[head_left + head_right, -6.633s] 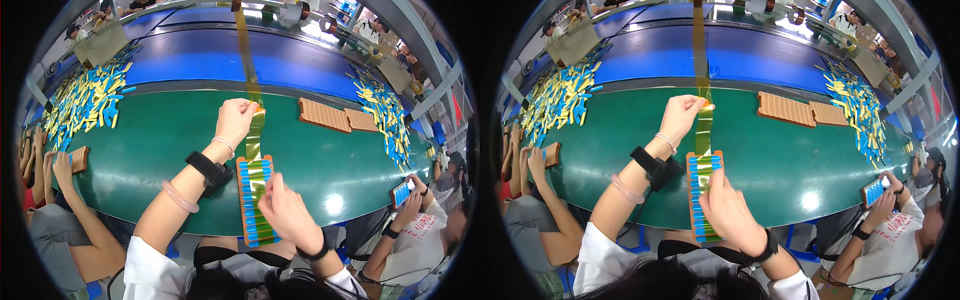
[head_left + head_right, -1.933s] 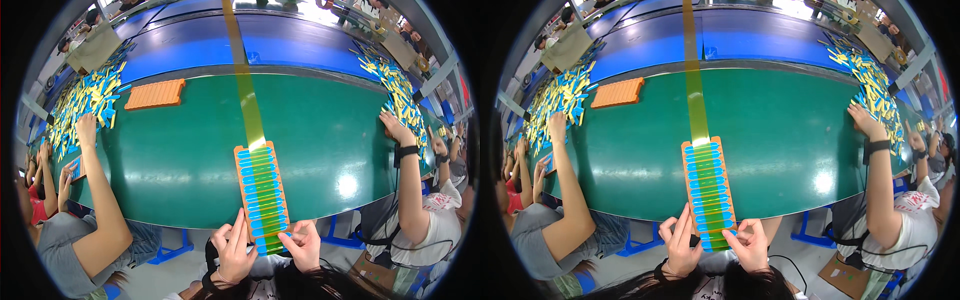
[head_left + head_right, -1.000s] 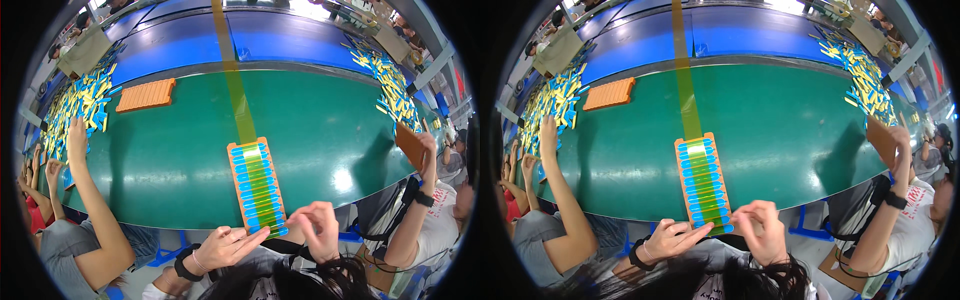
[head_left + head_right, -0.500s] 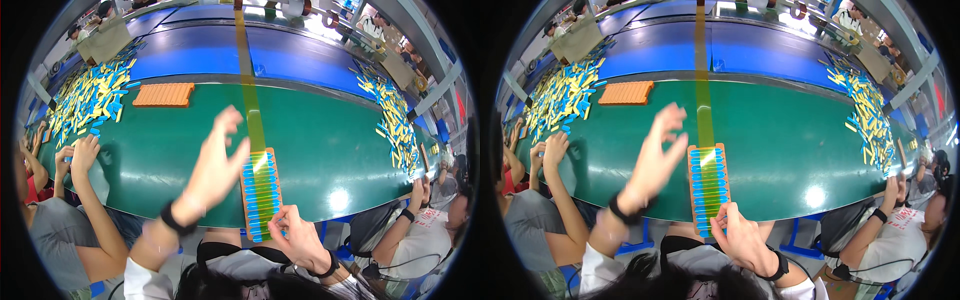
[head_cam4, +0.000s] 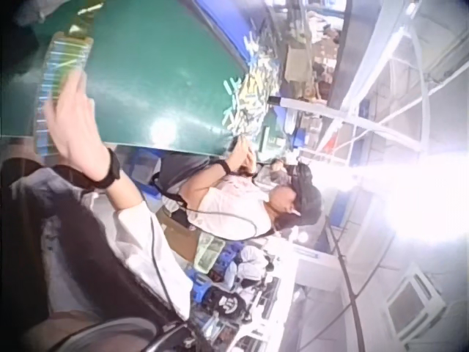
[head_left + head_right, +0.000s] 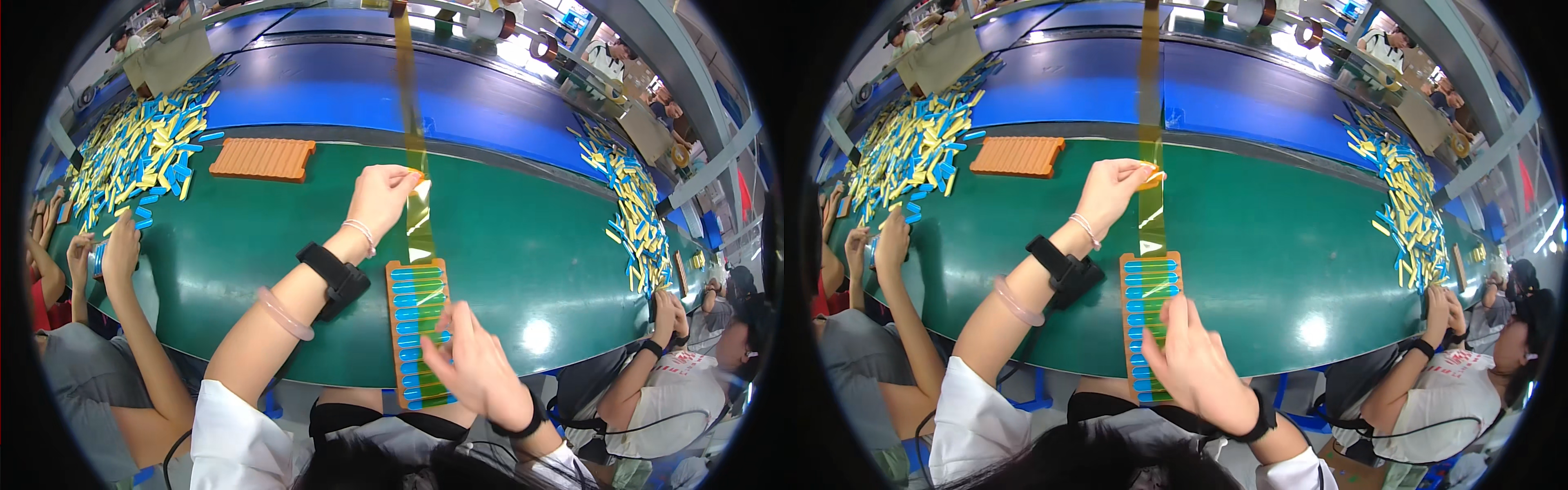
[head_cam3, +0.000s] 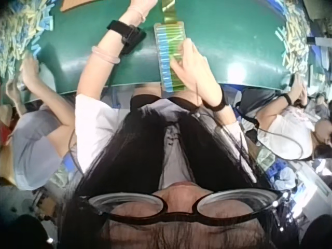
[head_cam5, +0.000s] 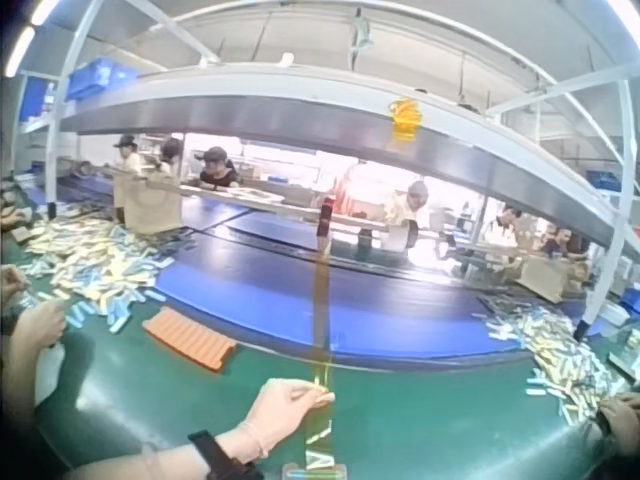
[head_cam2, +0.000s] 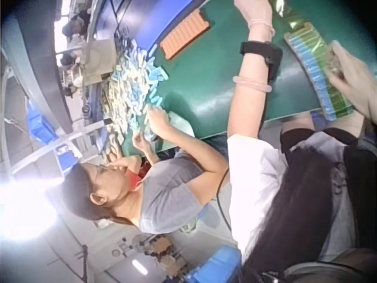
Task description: Manually assembling small plastic electronic components on a production line jig.
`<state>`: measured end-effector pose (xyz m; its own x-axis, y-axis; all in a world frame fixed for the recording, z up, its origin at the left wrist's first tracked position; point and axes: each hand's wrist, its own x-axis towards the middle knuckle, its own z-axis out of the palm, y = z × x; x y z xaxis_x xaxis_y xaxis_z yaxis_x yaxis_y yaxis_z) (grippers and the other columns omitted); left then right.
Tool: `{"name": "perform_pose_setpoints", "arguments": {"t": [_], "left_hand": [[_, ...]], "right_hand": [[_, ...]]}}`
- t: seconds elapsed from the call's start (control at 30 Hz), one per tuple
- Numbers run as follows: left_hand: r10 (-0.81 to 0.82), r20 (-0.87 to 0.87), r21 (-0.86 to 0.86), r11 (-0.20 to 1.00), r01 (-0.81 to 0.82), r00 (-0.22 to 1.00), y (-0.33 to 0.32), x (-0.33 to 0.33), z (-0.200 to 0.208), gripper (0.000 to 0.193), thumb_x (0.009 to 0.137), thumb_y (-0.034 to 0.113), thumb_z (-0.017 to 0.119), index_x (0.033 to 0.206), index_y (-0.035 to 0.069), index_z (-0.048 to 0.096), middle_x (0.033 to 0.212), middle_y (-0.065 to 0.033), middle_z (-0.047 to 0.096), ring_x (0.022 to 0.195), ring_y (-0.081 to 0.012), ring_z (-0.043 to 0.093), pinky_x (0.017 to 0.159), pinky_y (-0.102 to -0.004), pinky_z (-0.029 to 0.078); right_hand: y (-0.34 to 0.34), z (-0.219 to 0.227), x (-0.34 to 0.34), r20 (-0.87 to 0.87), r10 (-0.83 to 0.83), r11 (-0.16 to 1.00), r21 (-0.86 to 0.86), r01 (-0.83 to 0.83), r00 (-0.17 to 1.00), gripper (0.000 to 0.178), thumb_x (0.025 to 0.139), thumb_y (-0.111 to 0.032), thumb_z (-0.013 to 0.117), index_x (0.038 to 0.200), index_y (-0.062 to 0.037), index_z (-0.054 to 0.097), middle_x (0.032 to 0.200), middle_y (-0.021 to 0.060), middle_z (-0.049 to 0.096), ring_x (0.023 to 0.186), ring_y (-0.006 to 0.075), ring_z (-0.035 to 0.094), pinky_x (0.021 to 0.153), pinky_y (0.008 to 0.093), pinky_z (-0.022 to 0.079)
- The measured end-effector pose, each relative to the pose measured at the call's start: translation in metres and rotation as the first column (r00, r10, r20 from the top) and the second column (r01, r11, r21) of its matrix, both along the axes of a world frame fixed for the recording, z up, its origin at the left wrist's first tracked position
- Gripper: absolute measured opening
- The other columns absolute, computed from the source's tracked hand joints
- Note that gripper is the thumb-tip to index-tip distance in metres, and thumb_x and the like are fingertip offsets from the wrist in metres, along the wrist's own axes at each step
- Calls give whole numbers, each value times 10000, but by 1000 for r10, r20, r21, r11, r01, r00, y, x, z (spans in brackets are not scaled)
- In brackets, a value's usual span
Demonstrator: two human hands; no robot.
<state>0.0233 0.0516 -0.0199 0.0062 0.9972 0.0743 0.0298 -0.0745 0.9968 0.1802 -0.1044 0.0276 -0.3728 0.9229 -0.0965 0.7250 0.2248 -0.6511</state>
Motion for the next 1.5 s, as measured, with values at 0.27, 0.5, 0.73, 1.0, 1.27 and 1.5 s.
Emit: {"name": "perform_pose_setpoints", "arguments": {"t": [0.27, 0.5, 0.73, 1.0, 1.27, 1.5], "left_hand": [[192, -216, 174, 972, -156, 957, -13, 9, -7, 207, 778, 133, 541, 831, -55, 608, 726, -185, 615, 633, -246, 618, 580, -282, 467], [-152, -432, 220, 938, 267, 889, 7, -16, -10, 276, 747, 82, 466, 994, -25, 526, 932, -182, 597, 852, -313, 574, 764, -331, 450], [324, -899, 421, 826, 375, 296, -3, -29, 15, 255, 767, 220, 571, 962, 73, 496, 760, -74, 593, 700, -254, 580, 598, -341, 461], [-296, 393, -112, 924, 365, 871, -58, -75, 80, 443, 908, 354, 294, 1134, -9, 408, 855, -157, 596, 714, -233, 611, 661, -330, 500], [-146, 530, -266, 907, 328, 835, -120, -72, 52, 297, 835, 103, 514, 1084, -49, 462, 943, -117, 586, 819, -160, 595, 723, -273, 496], [-135, 553, -297, 890, 346, 822, -115, -57, 26, 303, 810, 29, 534, 1090, -62, 466, 968, -139, 578, 857, -192, 590, 783, -324, 492]], "right_hand": [[96, -11, -32, 51, 46, 968, 244, -57, 998, 260, 758, -105, 502, 898, 48, 344, 846, 248, 487, 742, 431, 514, 642, 453, 446], [80, 4, -5, -201, -100, 980, 148, 132, 974, 259, 764, -109, 539, 948, -1, 393, 925, 169, 490, 742, 295, 565, 647, 378, 450], [45, -10, 46, -1, -80, 992, 98, 79, 997, 335, 759, -117, 570, 1030, 3, 415, 998, 166, 473, 852, 272, 558, 695, 356, 452], [45, -31, 5, 117, 162, 959, 214, -184, 980, 727, 736, -238, 615, 1244, 82, 204, 1277, 296, 175, 1032, 422, 398, 779, 464, 435], [40, -29, -17, 529, 247, 909, 164, -383, 812, 889, 621, -327, 674, 1281, 57, 218, 1343, 283, 99, 1089, 429, 337, 747, 492, 413], [98, -44, 104, 703, -44, 704, 526, -478, 710, 656, 680, -64, 554, 1249, -326, 357, 1255, 164, 328, 1051, 369, 403, 753, 502, 417]]}}
